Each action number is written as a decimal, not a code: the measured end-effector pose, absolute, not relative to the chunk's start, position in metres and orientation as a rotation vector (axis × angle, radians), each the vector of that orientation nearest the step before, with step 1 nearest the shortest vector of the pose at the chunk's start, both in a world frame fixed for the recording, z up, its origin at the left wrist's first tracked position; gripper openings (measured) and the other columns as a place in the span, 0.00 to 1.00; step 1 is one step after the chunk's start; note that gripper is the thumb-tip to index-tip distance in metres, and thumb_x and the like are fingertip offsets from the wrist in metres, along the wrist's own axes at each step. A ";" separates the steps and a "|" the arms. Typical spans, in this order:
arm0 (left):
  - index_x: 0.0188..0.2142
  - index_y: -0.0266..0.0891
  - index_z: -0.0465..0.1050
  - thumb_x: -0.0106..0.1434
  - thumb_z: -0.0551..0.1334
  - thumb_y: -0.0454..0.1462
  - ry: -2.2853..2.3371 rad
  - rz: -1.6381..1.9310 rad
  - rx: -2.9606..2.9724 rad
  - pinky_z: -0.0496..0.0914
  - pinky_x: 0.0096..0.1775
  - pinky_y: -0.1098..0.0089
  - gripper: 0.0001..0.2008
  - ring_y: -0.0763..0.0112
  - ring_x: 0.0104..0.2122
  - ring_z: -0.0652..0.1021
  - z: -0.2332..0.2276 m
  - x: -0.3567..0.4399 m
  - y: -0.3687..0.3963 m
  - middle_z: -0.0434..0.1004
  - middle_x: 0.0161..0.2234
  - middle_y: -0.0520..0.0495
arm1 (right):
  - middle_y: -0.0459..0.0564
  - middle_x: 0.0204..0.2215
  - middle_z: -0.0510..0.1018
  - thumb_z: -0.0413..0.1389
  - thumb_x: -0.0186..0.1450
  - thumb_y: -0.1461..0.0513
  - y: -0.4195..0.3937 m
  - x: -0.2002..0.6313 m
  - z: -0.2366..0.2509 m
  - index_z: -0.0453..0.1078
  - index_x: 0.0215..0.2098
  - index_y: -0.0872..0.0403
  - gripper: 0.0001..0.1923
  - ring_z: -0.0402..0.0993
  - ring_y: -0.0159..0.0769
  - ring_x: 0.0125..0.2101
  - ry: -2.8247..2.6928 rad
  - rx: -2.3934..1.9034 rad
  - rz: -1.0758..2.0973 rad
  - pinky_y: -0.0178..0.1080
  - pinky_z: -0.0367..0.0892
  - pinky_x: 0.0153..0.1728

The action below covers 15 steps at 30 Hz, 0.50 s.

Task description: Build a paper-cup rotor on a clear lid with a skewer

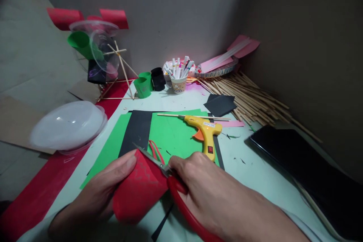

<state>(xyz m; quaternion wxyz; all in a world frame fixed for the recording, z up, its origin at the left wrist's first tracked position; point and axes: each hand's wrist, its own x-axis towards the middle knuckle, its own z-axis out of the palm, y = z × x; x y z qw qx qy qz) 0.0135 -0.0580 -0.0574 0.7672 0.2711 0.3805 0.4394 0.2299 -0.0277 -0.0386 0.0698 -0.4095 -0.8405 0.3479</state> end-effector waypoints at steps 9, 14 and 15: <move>0.60 0.36 0.71 0.70 0.63 0.36 1.147 1.176 0.258 0.77 0.46 0.69 0.20 0.66 0.41 0.83 -0.043 0.010 -0.055 0.84 0.48 0.40 | 0.39 0.19 0.66 0.58 0.69 0.48 -0.003 0.232 -0.044 0.64 0.34 0.50 0.16 0.61 0.30 0.18 -2.047 -1.295 1.160 0.33 0.56 0.18; 0.61 0.42 0.70 0.66 0.68 0.45 1.103 1.315 0.617 0.75 0.39 0.72 0.26 0.63 0.43 0.82 -0.044 0.013 -0.057 0.82 0.51 0.42 | 0.41 0.26 0.74 0.60 0.67 0.40 -0.010 0.222 -0.040 0.64 0.39 0.49 0.24 0.71 0.29 0.19 -1.545 -1.184 1.774 0.27 0.62 0.14; 0.59 0.43 0.71 0.64 0.70 0.46 1.102 1.340 0.737 0.74 0.39 0.73 0.26 0.61 0.44 0.81 -0.046 0.014 -0.059 0.82 0.51 0.42 | 0.42 0.27 0.76 0.59 0.66 0.38 -0.012 0.219 -0.039 0.64 0.40 0.50 0.25 0.72 0.29 0.20 -1.478 -1.144 1.829 0.26 0.63 0.15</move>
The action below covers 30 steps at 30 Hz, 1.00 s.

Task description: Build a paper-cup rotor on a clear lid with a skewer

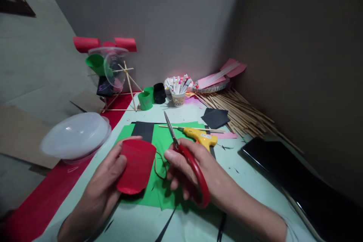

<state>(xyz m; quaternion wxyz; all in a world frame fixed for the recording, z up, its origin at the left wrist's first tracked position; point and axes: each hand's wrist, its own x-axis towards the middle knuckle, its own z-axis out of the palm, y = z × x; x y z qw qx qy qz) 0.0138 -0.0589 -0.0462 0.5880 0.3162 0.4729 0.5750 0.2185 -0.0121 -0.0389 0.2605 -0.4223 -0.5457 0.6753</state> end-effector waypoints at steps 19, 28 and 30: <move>0.65 0.57 0.70 0.53 0.78 0.34 0.980 0.915 1.037 0.71 0.57 0.73 0.41 0.58 0.63 0.74 -0.058 0.009 -0.061 0.72 0.66 0.49 | 0.40 0.28 0.72 0.60 0.68 0.58 -0.019 0.222 -0.025 0.67 0.42 0.52 0.08 0.64 0.29 0.26 -1.957 -1.020 1.244 0.32 0.62 0.28; 0.63 0.54 0.71 0.49 0.80 0.34 1.203 1.334 1.451 0.76 0.47 0.71 0.43 0.61 0.48 0.82 -0.055 -0.010 -0.051 0.81 0.53 0.47 | 0.45 0.29 0.75 0.51 0.71 0.54 0.000 0.240 -0.046 0.62 0.54 0.51 0.16 0.68 0.38 0.25 -2.285 -1.351 0.651 0.38 0.60 0.27; 0.61 0.57 0.72 0.50 0.79 0.32 1.219 1.391 1.608 0.74 0.52 0.71 0.41 0.61 0.53 0.79 -0.054 -0.016 -0.049 0.79 0.56 0.50 | 0.49 0.32 0.76 0.48 0.72 0.55 0.000 0.239 -0.057 0.62 0.55 0.52 0.16 0.72 0.42 0.28 -2.459 -1.386 0.559 0.41 0.63 0.28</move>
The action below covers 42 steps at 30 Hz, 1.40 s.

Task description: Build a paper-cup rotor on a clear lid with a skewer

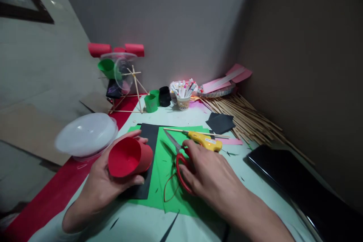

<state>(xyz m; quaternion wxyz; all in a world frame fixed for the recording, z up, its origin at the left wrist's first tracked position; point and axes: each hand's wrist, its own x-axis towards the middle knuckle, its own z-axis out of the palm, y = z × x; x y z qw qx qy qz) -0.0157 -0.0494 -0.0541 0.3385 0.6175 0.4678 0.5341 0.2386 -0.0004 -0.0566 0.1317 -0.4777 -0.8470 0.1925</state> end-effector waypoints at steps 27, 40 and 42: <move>0.57 0.38 0.71 0.51 0.78 0.39 1.041 1.069 0.968 0.76 0.52 0.62 0.35 0.48 0.53 0.81 -0.044 0.023 -0.059 0.82 0.54 0.36 | 0.47 0.45 0.77 0.66 0.66 0.60 -0.028 0.209 -0.067 0.60 0.66 0.40 0.33 0.77 0.36 0.39 -1.618 -0.810 1.663 0.42 0.76 0.41; 0.68 0.54 0.65 0.64 0.64 0.56 0.647 1.107 0.863 0.57 0.69 0.52 0.35 0.46 0.70 0.63 -0.052 -0.001 -0.066 0.69 0.67 0.47 | 0.50 0.54 0.75 0.63 0.68 0.64 -0.024 0.212 -0.061 0.62 0.63 0.48 0.27 0.71 0.40 0.54 -2.122 -0.708 0.817 0.44 0.69 0.57; 0.67 0.53 0.68 0.64 0.65 0.50 0.722 1.116 0.891 0.62 0.66 0.55 0.32 0.47 0.67 0.67 -0.045 0.001 -0.066 0.72 0.65 0.46 | 0.54 0.56 0.74 0.59 0.70 0.64 -0.026 0.213 -0.063 0.56 0.66 0.50 0.29 0.71 0.41 0.54 -2.197 -0.652 0.654 0.45 0.70 0.57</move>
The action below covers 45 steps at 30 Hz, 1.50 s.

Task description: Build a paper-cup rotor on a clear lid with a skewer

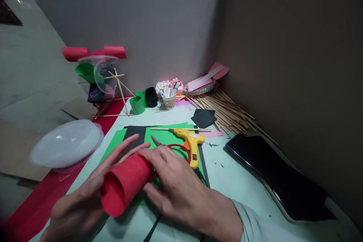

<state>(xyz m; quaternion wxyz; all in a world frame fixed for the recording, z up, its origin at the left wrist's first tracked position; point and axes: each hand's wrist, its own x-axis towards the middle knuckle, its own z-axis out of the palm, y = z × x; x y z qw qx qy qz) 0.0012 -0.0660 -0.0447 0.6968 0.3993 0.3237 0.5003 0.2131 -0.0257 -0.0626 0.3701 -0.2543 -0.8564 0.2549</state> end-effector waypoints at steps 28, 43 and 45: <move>0.44 0.44 0.80 0.48 0.68 0.35 1.229 1.684 0.695 0.76 0.36 0.75 0.21 0.64 0.41 0.79 -0.039 -0.028 -0.025 0.82 0.43 0.50 | 0.57 0.29 0.81 0.50 0.74 0.46 0.019 0.266 -0.034 0.73 0.27 0.53 0.26 0.79 0.47 0.31 -2.440 -1.870 0.159 0.39 0.51 0.25; 0.48 0.38 0.77 0.56 0.69 0.36 1.171 1.387 0.808 0.78 0.32 0.70 0.19 0.66 0.31 0.82 -0.024 -0.034 -0.025 0.83 0.39 0.45 | 0.59 0.33 0.82 0.50 0.76 0.52 0.008 0.259 -0.052 0.65 0.53 0.59 0.18 0.81 0.55 0.31 -2.408 -1.947 -0.074 0.39 0.50 0.21; 0.49 0.39 0.77 0.57 0.69 0.36 1.181 1.370 0.834 0.78 0.32 0.70 0.19 0.65 0.31 0.82 -0.028 -0.037 -0.023 0.83 0.39 0.45 | 0.62 0.42 0.80 0.49 0.76 0.58 -0.007 0.256 -0.046 0.66 0.53 0.57 0.13 0.80 0.53 0.37 -2.480 -1.804 -0.108 0.40 0.57 0.23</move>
